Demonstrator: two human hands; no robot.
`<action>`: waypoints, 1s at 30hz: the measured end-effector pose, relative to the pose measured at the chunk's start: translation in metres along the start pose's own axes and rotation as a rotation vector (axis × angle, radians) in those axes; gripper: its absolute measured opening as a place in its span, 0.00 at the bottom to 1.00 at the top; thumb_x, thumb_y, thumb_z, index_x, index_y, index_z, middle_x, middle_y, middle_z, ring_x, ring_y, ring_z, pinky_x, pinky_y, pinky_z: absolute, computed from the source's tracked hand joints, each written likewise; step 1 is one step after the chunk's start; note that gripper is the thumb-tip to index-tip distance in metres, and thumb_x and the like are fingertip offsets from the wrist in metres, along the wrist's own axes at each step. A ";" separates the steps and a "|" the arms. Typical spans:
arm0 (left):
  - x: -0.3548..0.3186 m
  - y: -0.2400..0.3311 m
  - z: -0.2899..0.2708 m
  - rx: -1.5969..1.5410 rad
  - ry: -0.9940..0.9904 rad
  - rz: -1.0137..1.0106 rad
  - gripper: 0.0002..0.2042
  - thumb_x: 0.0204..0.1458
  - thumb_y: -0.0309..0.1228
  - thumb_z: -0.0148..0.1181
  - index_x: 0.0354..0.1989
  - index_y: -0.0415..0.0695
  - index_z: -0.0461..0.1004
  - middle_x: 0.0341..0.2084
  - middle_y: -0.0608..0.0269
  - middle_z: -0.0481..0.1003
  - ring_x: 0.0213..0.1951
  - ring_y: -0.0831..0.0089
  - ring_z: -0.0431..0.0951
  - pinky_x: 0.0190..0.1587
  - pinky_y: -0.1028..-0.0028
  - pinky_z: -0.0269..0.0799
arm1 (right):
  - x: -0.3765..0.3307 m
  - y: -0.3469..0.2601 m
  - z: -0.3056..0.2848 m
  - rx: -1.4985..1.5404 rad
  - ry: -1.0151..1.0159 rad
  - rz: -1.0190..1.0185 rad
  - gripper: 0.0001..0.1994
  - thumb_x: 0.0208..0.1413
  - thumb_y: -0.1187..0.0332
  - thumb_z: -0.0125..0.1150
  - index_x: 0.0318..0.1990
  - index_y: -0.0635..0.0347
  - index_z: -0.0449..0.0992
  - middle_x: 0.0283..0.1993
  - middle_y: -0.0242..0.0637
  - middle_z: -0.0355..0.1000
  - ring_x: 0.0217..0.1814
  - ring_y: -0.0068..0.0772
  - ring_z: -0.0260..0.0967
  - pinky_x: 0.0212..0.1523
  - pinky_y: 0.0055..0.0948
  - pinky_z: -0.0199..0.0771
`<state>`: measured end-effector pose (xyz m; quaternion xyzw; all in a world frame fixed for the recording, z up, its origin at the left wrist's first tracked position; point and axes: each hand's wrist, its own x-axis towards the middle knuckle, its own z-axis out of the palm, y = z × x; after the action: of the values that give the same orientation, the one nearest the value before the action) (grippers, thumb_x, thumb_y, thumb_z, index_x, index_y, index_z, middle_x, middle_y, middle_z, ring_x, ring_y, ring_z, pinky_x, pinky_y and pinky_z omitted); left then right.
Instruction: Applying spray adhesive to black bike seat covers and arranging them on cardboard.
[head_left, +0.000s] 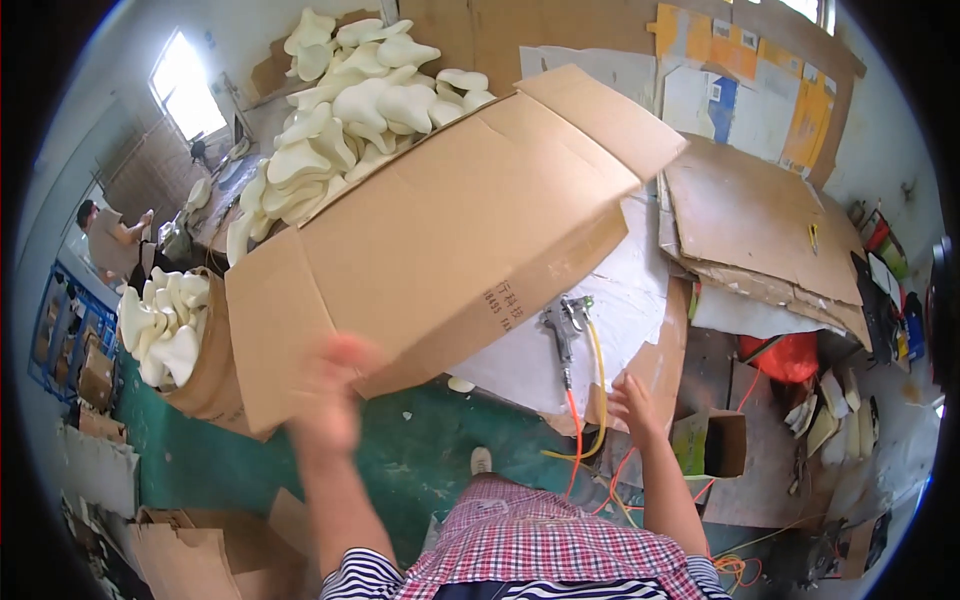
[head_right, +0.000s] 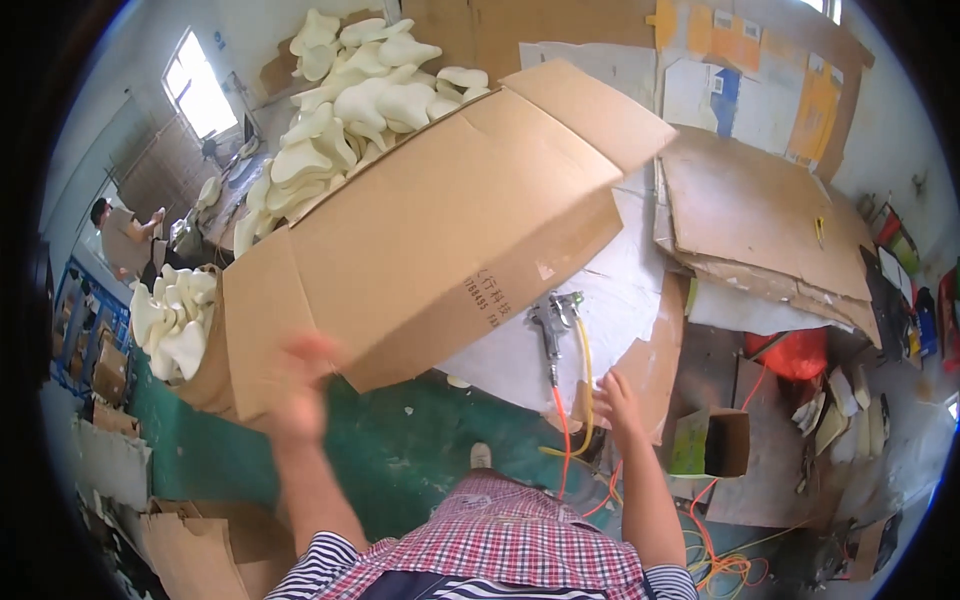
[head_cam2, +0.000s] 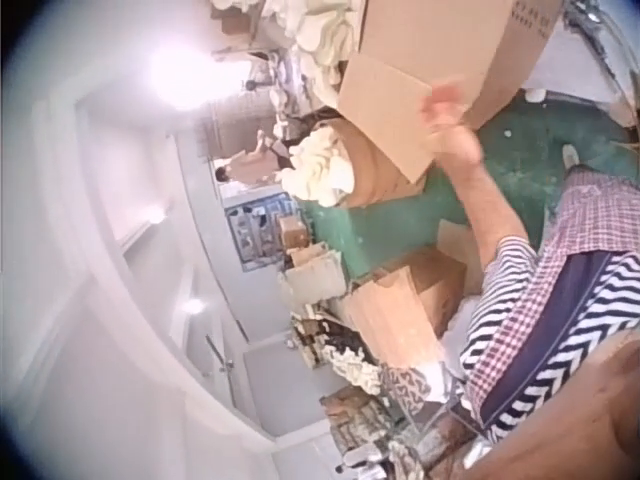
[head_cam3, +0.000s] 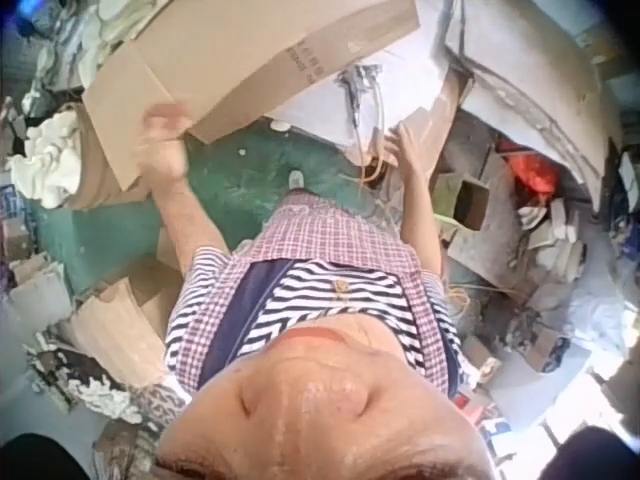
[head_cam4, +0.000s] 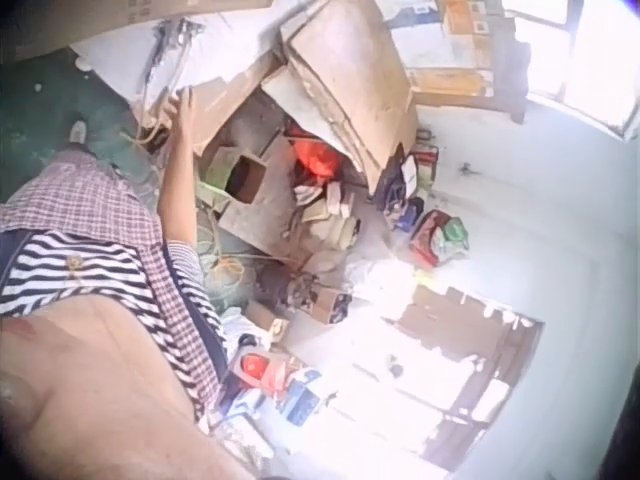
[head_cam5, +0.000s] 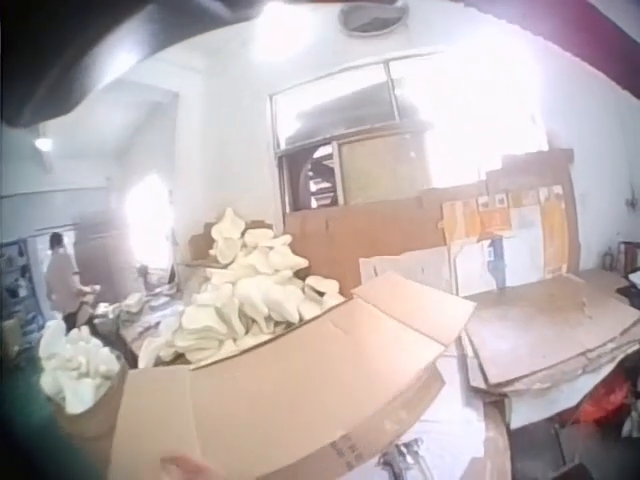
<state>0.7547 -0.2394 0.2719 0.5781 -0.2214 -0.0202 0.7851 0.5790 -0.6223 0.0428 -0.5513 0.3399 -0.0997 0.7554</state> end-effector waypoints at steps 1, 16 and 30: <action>0.035 0.014 -0.075 0.157 0.352 0.248 0.17 0.58 0.37 0.53 0.49 0.38 0.67 0.42 0.54 0.73 0.43 0.67 0.74 0.47 0.63 0.73 | 0.011 -0.011 0.019 0.005 -0.010 0.000 0.31 0.59 0.46 0.49 0.64 0.52 0.56 0.54 0.39 0.64 0.50 0.35 0.66 0.45 0.37 0.71; 0.081 -0.131 -0.196 -0.430 0.624 -0.635 0.16 0.47 0.21 0.56 0.46 0.41 0.66 0.40 0.56 0.72 0.36 0.63 0.75 0.30 0.65 0.76 | 0.143 -0.118 0.364 0.213 -0.472 0.124 0.29 0.58 0.48 0.51 0.60 0.55 0.55 0.56 0.45 0.62 0.54 0.42 0.64 0.52 0.43 0.67; 0.092 -0.001 -0.105 -0.260 0.421 0.064 0.27 0.46 0.37 0.63 0.52 0.34 0.64 0.42 0.53 0.74 0.39 0.63 0.77 0.34 0.66 0.75 | 0.070 -0.340 0.418 0.257 -0.413 -0.624 0.18 0.50 0.81 0.51 0.51 0.64 0.67 0.39 0.35 0.71 0.39 0.27 0.69 0.40 0.27 0.70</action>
<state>0.8769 -0.1720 0.2760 0.4566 -0.0667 0.0970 0.8818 0.9678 -0.4661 0.3879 -0.5374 -0.0184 -0.2535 0.8041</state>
